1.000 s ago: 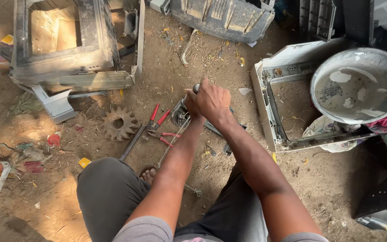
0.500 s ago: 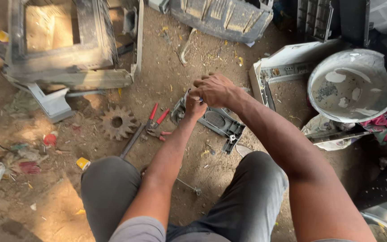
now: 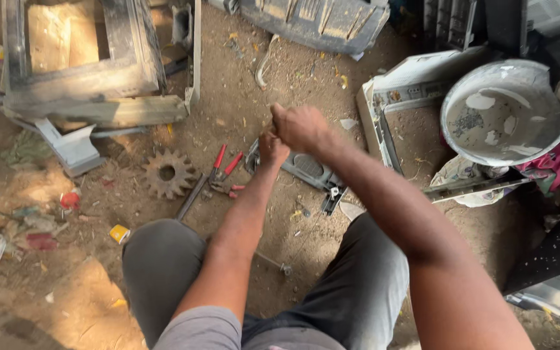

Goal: The person sits on the ground and uses a screwdriver to remove screws from a black plastic frame. They then use a curved metal bar to pry and separate parts of the frame. The person continues to remove screws and separate components from the frame.

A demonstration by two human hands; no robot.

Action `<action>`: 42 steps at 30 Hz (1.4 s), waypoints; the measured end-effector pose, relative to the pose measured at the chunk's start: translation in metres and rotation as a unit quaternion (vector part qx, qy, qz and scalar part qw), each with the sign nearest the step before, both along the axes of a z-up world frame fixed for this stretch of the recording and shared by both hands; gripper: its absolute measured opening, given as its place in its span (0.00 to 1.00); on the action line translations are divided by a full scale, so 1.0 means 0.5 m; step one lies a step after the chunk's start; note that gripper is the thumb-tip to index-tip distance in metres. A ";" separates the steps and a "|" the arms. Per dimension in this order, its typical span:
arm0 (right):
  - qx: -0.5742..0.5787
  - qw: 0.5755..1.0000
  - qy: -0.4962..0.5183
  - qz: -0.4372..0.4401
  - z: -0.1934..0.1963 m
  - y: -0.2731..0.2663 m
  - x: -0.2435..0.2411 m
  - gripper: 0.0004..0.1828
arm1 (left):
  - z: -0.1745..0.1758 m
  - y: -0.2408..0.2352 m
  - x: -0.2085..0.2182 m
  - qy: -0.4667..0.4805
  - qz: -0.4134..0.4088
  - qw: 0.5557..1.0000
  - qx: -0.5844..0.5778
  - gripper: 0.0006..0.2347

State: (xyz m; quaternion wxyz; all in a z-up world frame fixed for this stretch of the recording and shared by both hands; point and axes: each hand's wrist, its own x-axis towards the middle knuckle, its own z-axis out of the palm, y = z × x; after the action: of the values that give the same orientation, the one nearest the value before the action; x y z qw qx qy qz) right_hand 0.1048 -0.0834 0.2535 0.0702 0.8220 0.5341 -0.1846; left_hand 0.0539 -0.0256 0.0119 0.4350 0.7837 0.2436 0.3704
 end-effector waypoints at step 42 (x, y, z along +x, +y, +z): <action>-0.083 0.992 -0.054 -0.083 -0.004 -0.017 0.008 0.28 | -0.045 -0.035 0.051 -0.008 0.087 0.972 0.219 0.11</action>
State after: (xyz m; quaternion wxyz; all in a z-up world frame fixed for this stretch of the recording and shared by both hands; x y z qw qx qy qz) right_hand 0.1088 -0.0921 0.2513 0.1514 0.8636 0.4420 -0.1894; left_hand 0.0795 -0.0432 -0.0109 0.2205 0.8328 0.2202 0.4575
